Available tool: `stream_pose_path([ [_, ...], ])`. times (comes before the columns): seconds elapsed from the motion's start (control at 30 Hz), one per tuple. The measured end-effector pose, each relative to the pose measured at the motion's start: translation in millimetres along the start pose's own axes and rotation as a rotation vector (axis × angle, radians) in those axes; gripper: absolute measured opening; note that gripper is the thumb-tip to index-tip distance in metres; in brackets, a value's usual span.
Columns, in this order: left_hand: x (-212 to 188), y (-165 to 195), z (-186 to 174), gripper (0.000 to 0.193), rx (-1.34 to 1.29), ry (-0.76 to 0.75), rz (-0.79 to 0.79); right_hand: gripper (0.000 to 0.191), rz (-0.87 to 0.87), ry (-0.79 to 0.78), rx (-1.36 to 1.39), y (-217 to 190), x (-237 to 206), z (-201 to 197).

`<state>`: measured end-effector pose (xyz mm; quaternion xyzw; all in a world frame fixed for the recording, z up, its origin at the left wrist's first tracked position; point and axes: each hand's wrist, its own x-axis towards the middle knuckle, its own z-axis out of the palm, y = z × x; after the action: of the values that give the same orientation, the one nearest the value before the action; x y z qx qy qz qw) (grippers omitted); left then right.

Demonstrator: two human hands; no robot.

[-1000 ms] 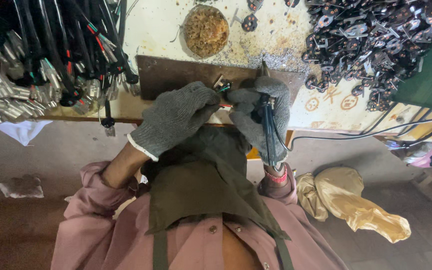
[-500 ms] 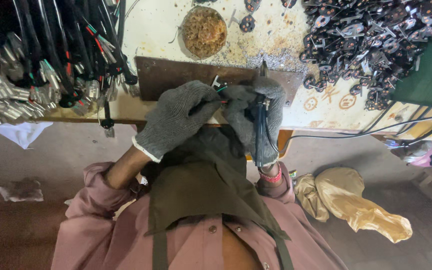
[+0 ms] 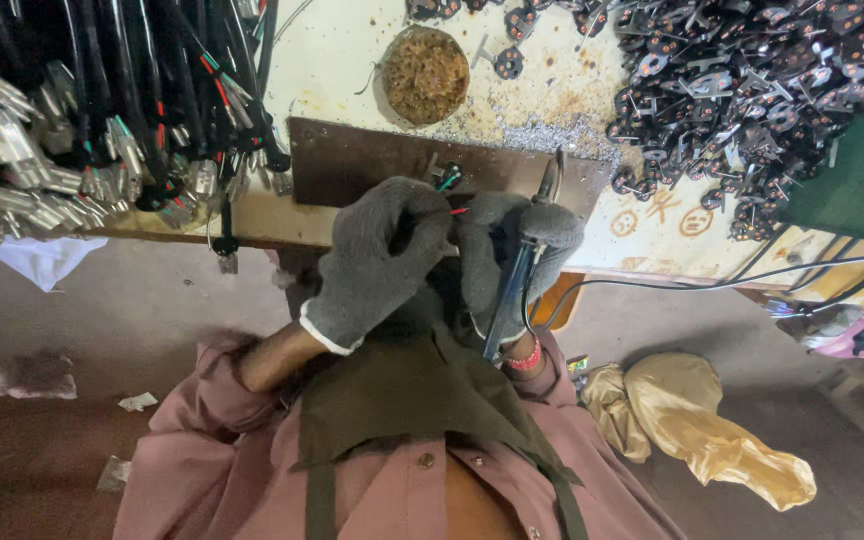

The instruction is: The person, wearing gloves, holds a wire in one hand and a soldering iron in the other and solders the wire tip against a metal plate on the workbench, repeatedly repositioning the wire and applying the iron to the joint. Piles of similar wired components surround the work area.

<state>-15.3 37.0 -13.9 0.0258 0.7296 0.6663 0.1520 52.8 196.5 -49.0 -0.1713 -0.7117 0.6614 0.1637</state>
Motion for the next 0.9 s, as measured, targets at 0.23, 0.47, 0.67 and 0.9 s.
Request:
stream_pose_path([
  [0.23,68.1,30.2,-44.5,0.01,0.745,0.126,0.348,0.037,0.365,0.285,0.269,13.3,12.3,-27.5],
  [0.47,50.8,46.3,-40.1,0.007,0.694,0.058,0.145,0.04,-0.023,-0.088,-0.002,7.4,15.9,-9.3],
  [0.67,11.0,0.8,-26.1,0.013,0.324,-0.35,-0.051,0.044,-0.364,-0.364,-0.517,-18.3,35.2,-6.7],
  [0.9,20.0,-2.4,-26.6,0.014,0.498,-0.247,0.256,0.032,-0.32,-0.332,-0.556,-7.4,29.4,-9.5],
])
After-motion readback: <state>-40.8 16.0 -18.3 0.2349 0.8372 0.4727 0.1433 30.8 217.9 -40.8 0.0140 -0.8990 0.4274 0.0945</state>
